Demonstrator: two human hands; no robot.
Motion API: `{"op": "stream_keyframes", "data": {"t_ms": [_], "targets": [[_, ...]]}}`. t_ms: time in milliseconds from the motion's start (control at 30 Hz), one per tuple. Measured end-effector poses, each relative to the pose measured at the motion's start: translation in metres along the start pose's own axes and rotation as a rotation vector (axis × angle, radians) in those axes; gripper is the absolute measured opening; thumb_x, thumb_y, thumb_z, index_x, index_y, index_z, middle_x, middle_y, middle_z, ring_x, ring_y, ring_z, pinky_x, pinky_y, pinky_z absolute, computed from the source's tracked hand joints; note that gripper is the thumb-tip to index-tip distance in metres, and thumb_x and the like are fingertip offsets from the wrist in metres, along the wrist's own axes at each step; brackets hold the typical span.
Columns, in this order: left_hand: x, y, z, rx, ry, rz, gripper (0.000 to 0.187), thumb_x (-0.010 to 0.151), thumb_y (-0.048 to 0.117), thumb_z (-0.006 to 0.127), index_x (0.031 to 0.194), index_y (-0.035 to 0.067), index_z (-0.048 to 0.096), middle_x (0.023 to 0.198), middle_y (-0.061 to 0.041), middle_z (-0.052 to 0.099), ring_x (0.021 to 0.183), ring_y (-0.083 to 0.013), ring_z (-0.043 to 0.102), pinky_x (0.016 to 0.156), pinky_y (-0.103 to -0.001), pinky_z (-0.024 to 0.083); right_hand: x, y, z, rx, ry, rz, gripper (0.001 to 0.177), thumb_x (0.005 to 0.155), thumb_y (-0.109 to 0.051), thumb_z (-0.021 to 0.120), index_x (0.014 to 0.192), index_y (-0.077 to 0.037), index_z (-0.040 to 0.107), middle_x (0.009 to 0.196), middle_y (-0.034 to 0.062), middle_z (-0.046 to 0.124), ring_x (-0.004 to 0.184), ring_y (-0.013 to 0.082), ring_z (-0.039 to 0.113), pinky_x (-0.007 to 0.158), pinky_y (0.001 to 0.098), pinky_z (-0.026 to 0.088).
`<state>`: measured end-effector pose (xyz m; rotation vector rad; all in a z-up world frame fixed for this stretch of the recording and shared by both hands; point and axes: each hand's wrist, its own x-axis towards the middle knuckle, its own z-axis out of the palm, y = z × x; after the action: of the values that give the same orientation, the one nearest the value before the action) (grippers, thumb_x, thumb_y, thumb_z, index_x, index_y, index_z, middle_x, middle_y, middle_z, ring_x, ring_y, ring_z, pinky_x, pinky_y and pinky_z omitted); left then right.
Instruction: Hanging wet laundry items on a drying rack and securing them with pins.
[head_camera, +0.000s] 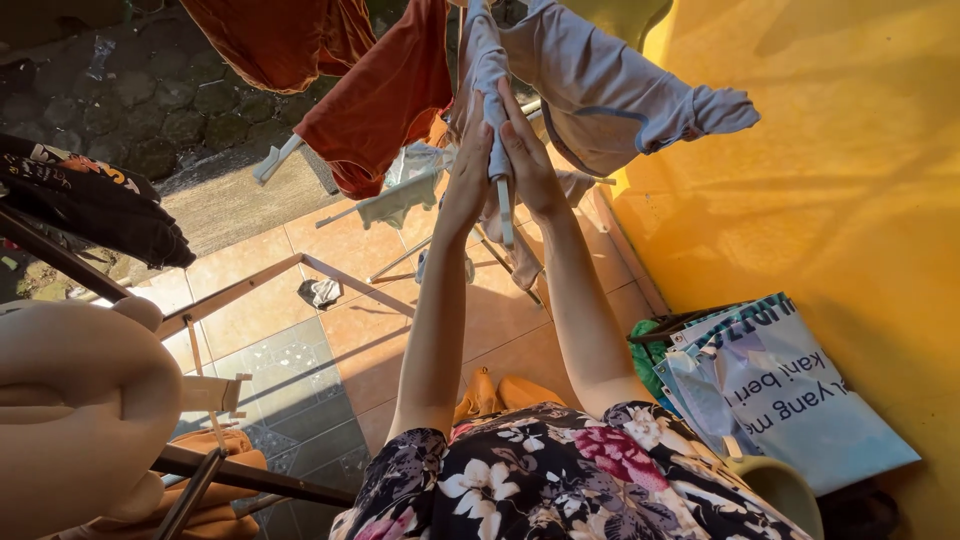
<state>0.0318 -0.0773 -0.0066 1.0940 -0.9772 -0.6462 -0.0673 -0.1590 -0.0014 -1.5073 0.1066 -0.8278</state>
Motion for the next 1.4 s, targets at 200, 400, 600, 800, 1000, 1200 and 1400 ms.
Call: {"op": "stream_keyframes", "data": {"t_ms": [200, 400, 600, 800, 1000, 1200, 1400], "targets": [[0.028, -0.017, -0.004, -0.026, 0.000, 0.038, 0.060, 0.115, 0.033, 0.032, 0.164, -0.001, 0.022, 0.174, -0.015, 0.020, 0.163, -0.0249, 0.016, 0.131, -0.035, 0.015, 0.025, 0.009, -0.007, 0.044, 0.043, 0.039, 0.059, 0.117, -0.032, 0.040, 0.167, -0.007, 0.022, 0.175, 0.0104, 0.021, 0.162, 0.0203, 0.022, 0.132, 0.0330, 0.020], [0.036, -0.035, -0.006, -0.007, 0.000, 0.101, 0.059, 0.116, 0.032, 0.032, 0.164, -0.002, 0.022, 0.174, -0.016, 0.022, 0.163, -0.0253, 0.017, 0.132, -0.036, 0.016, 0.033, 0.013, -0.008, 0.028, 0.071, 0.007, 0.057, 0.117, -0.029, 0.040, 0.166, -0.004, 0.025, 0.173, 0.0116, 0.027, 0.160, 0.0201, 0.027, 0.132, 0.0331, 0.022], [0.020, -0.025, -0.008, -0.074, 0.159, 0.059, 0.057, 0.115, 0.032, 0.032, 0.162, 0.000, 0.029, 0.168, -0.018, 0.034, 0.157, -0.0281, 0.032, 0.128, -0.039, 0.026, 0.026, 0.015, -0.006, 0.034, 0.126, 0.008, 0.066, 0.115, -0.044, 0.038, 0.165, -0.003, 0.026, 0.173, 0.0135, 0.030, 0.160, 0.0224, 0.030, 0.132, 0.0350, 0.025], [-0.021, -0.049, -0.006, -0.103, 0.487, -0.050, 0.053, 0.113, 0.031, 0.032, 0.157, 0.002, 0.041, 0.159, -0.017, 0.048, 0.147, -0.0282, 0.047, 0.119, -0.043, 0.037, -0.002, 0.040, -0.016, 0.014, 0.391, 0.267, 0.081, 0.102, -0.063, 0.033, 0.162, -0.009, 0.029, 0.165, 0.0101, 0.037, 0.150, 0.0234, 0.040, 0.119, 0.0400, 0.035], [-0.065, -0.041, 0.016, 0.034, 0.512, 0.086, 0.052, 0.114, 0.027, 0.033, 0.159, 0.001, 0.038, 0.163, -0.017, 0.044, 0.152, -0.0289, 0.043, 0.123, -0.041, 0.036, -0.038, 0.039, -0.011, -0.036, 0.414, 0.259, 0.078, 0.103, -0.064, 0.036, 0.157, -0.008, 0.043, 0.157, 0.0107, 0.052, 0.147, 0.0273, 0.048, 0.116, 0.0416, 0.036], [-0.106, -0.025, 0.029, 0.218, 0.474, 0.158, 0.052, 0.116, 0.026, 0.032, 0.162, 0.001, 0.033, 0.169, -0.017, 0.036, 0.159, -0.0290, 0.033, 0.129, -0.039, 0.030, -0.070, 0.033, -0.002, -0.042, 0.370, 0.251, 0.080, 0.104, -0.066, 0.033, 0.157, -0.006, 0.044, 0.157, 0.0129, 0.052, 0.146, 0.0286, 0.049, 0.120, 0.0445, 0.034], [-0.143, -0.008, 0.030, 0.275, 0.396, 0.132, 0.056, 0.116, 0.030, 0.034, 0.164, 0.002, 0.026, 0.172, -0.017, 0.028, 0.161, -0.0292, 0.026, 0.131, -0.039, 0.026, -0.105, 0.014, 0.024, -0.064, 0.324, 0.199, 0.085, 0.104, -0.067, 0.031, 0.159, -0.003, 0.038, 0.164, 0.0178, 0.041, 0.153, 0.0350, 0.037, 0.124, 0.0488, 0.026]]}}
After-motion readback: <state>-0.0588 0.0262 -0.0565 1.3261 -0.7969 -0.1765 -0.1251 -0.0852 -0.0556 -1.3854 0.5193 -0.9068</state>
